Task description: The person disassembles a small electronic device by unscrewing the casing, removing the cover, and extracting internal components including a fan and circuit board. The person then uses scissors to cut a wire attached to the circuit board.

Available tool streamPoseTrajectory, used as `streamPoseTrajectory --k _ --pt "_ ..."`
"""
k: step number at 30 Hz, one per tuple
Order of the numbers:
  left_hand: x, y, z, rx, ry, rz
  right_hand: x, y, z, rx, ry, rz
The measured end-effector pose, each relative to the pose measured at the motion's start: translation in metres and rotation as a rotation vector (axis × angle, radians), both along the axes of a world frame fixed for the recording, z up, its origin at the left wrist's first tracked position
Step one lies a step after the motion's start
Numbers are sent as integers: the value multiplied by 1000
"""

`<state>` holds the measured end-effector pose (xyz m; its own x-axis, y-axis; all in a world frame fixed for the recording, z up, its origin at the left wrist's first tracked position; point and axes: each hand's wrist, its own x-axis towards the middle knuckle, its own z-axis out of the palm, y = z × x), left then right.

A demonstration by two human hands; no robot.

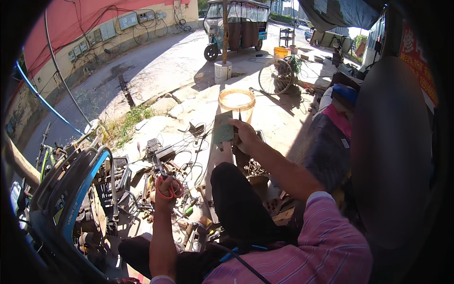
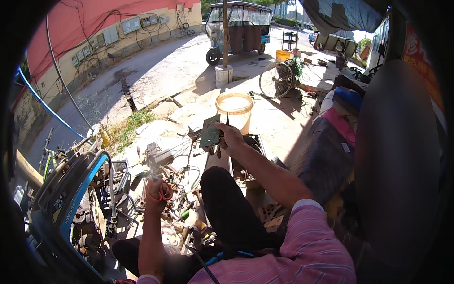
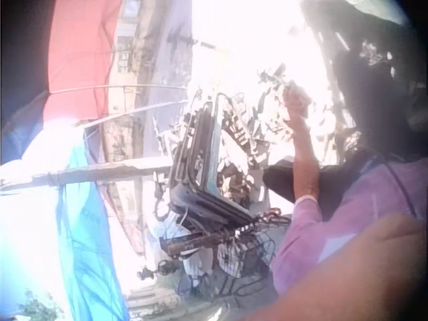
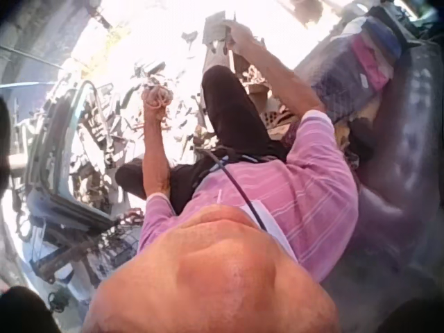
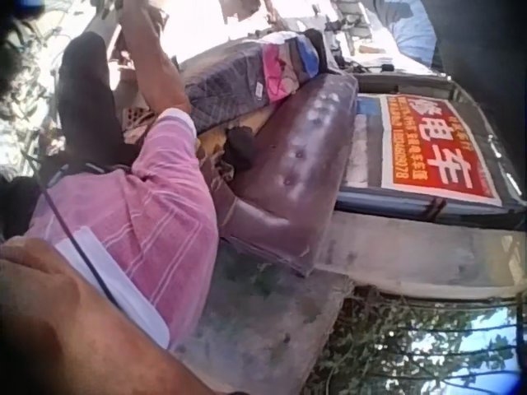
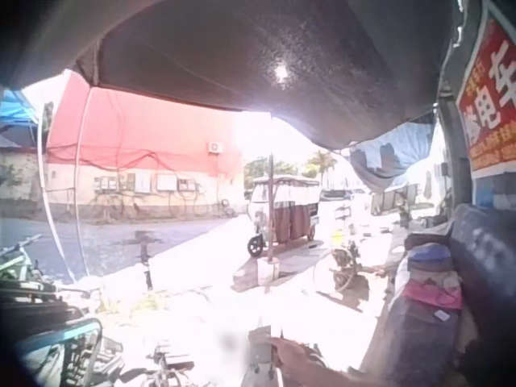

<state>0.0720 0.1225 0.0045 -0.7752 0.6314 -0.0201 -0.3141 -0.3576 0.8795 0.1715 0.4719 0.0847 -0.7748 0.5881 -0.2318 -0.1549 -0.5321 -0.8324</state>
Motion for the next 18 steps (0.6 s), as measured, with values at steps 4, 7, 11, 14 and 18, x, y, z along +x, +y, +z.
streamPoseTrajectory --k 4,7,11,14,18 --pt "21 44 37 -318 236 -92 36 16 -8 63 10 -24" --pt "50 93 74 -220 332 -179 68 28 -18 48 -4 -7" --pt "52 138 73 -419 545 -268 74 16 -36 -52 -20 -64" --pt "63 156 95 -671 721 -429 73 36 -68 -71 26 -84" --pt "65 185 79 -891 1040 -477 70 65 -90 30 31 -16"
